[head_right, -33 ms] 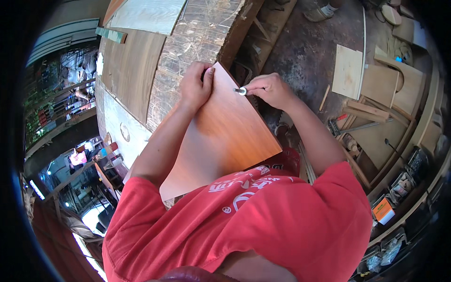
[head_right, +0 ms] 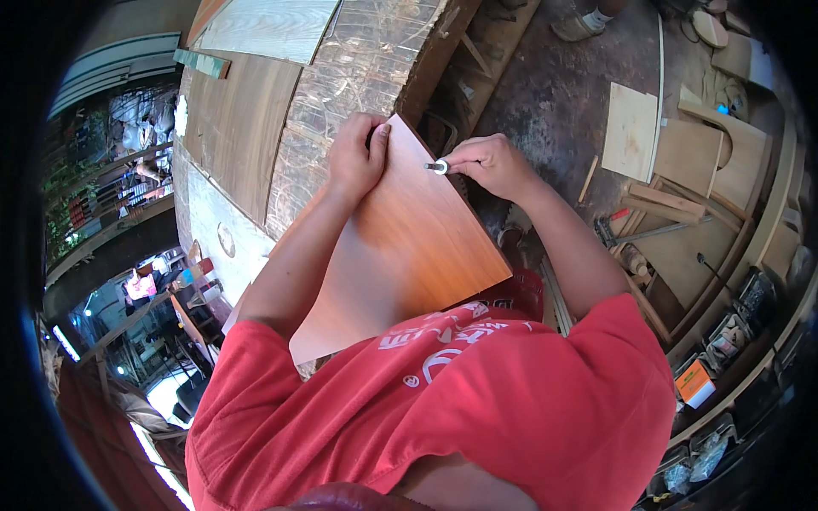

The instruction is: The person carries a wooden board to a workbench, heats an edge banding strip along the edge of the board using a heat gun, and presses the strip into place with a small tool.

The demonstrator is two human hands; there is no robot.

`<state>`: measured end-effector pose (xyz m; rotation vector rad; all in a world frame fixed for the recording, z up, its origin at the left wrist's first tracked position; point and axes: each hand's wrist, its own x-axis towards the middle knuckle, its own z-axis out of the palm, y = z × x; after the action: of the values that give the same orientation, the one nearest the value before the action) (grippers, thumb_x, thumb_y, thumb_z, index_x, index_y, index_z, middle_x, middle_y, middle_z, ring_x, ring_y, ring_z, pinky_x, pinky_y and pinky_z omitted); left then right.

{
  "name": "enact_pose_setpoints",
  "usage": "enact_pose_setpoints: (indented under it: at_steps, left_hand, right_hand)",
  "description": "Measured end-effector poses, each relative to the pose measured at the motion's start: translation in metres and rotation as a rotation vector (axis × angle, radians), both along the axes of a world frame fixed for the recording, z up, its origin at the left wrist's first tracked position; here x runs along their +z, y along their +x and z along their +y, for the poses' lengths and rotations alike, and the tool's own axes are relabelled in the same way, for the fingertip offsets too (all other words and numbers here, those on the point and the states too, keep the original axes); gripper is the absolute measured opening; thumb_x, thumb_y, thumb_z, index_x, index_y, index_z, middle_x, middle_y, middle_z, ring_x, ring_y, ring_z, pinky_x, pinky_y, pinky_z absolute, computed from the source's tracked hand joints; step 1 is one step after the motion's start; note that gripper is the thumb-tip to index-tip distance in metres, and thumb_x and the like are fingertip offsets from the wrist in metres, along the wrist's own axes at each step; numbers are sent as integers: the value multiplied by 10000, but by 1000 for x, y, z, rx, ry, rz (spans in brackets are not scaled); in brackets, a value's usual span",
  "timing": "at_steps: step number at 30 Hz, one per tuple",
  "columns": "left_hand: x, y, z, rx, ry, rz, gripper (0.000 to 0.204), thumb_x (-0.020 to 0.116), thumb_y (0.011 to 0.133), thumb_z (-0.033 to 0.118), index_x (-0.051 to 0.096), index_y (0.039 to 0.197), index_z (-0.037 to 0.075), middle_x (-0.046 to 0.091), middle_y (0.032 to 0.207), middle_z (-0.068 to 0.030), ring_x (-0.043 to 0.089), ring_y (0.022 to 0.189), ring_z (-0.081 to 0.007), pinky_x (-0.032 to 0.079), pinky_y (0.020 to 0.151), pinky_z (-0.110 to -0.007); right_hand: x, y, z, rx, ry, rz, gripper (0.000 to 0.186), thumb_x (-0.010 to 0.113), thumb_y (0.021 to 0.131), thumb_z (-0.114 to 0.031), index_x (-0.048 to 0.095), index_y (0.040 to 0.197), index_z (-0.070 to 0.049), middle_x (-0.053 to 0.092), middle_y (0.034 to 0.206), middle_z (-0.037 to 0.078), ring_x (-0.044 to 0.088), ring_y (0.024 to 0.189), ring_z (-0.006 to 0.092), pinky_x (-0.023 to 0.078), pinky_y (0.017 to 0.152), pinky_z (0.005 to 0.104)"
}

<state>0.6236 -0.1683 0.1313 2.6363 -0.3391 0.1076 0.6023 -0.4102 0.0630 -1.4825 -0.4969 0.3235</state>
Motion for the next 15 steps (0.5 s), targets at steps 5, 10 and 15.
enact_pose_setpoints:
  at_steps: [5, 10, 15]
  left_hand:
    - [0, -1, -2, 9, -6, 20, 115, 587, 892, 163, 604, 898, 50, 591, 890, -148, 581, 858, -349, 464, 752, -419]
    - [-1, 3, 0, 11, -38, 26, 116, 596, 883, 158, 606, 888, 43, 587, 867, -159, 576, 840, -359, 462, 741, -429]
    - [5, 9, -5, -24, -102, 5, 132, 577, 889, 165, 596, 862, 37, 584, 854, -180, 568, 824, -381, 460, 728, -439]
  right_hand:
    - [17, 40, 30, -86, -99, -48, 131, 648, 816, -43, 696, 930, 2, 703, 861, 111, 684, 799, 195, 518, 713, 289]
    - [9, 63, 46, -104, -122, -29, 120, 655, 817, -49, 697, 915, 6, 705, 851, 119, 681, 805, 182, 513, 722, 282]
    - [7, 71, 48, -127, -99, -75, 116, 667, 811, -67, 699, 900, -1, 706, 863, 118, 673, 795, 176, 511, 718, 289]
